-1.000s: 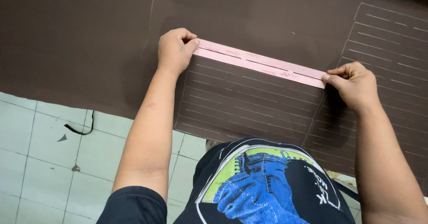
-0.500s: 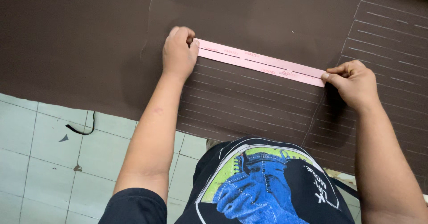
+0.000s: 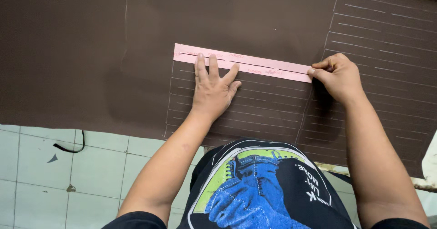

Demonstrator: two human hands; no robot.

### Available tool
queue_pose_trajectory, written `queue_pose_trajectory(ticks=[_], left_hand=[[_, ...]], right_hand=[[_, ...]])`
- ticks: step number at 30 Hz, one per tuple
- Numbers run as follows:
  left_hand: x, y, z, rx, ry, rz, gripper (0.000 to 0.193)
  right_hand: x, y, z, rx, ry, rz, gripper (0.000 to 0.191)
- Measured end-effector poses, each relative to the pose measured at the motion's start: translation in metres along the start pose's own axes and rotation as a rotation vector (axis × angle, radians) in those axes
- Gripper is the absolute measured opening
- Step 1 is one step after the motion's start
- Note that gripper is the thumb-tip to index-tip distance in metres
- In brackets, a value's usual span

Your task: The person places a long pink paper pattern strip on a large sheet of brown material on the work table, aligns it with pre-drawn guide lines, presses it flat, and traces along its edges, repositioning the strip to mark different sections of the sheet.

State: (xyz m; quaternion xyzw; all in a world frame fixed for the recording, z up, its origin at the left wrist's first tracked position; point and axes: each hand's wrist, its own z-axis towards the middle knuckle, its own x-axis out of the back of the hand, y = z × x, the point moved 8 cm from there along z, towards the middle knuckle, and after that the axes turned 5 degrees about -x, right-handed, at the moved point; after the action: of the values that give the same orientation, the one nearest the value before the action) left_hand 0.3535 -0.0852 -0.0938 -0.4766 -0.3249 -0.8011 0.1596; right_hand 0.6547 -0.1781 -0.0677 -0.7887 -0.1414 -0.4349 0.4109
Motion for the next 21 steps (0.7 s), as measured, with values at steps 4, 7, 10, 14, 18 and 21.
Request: queue_pose_trajectory(ticks=[4,7,10,14,18,21], left_hand=[[-0.009,-0.006,-0.005,-0.012,-0.011,0.021,0.044],[-0.016,-0.009,-0.007,-0.02,-0.025,0.028,0.044],[-0.018,-0.012,-0.007,-0.022,-0.033,0.045,0.044],[-0.016,-0.014,-0.003,0.009,-0.051,0.048,0.046],[-0.001,-0.012,0.005,0.012,0.005,0.027,0.054],[-0.002,-0.015,0.006,0.043,-0.139,0.068,0.046]], right_hand=[[-0.006,0.005,0.004,-0.031,-0.044,-0.021,0.025],[-0.008,-0.009,0.008,0.075,-0.048,-0.186,0.028],[-0.017,-0.056,0.009,0.313,0.04,-0.101,0.02],[-0.042,-0.141,0.001,0.523,0.061,0.035,0.027],[-0.095,-0.235,0.006,0.47,-0.237,0.175,0.029],[-0.128,-0.295,-0.008,0.544,-0.432,0.09,0.031]])
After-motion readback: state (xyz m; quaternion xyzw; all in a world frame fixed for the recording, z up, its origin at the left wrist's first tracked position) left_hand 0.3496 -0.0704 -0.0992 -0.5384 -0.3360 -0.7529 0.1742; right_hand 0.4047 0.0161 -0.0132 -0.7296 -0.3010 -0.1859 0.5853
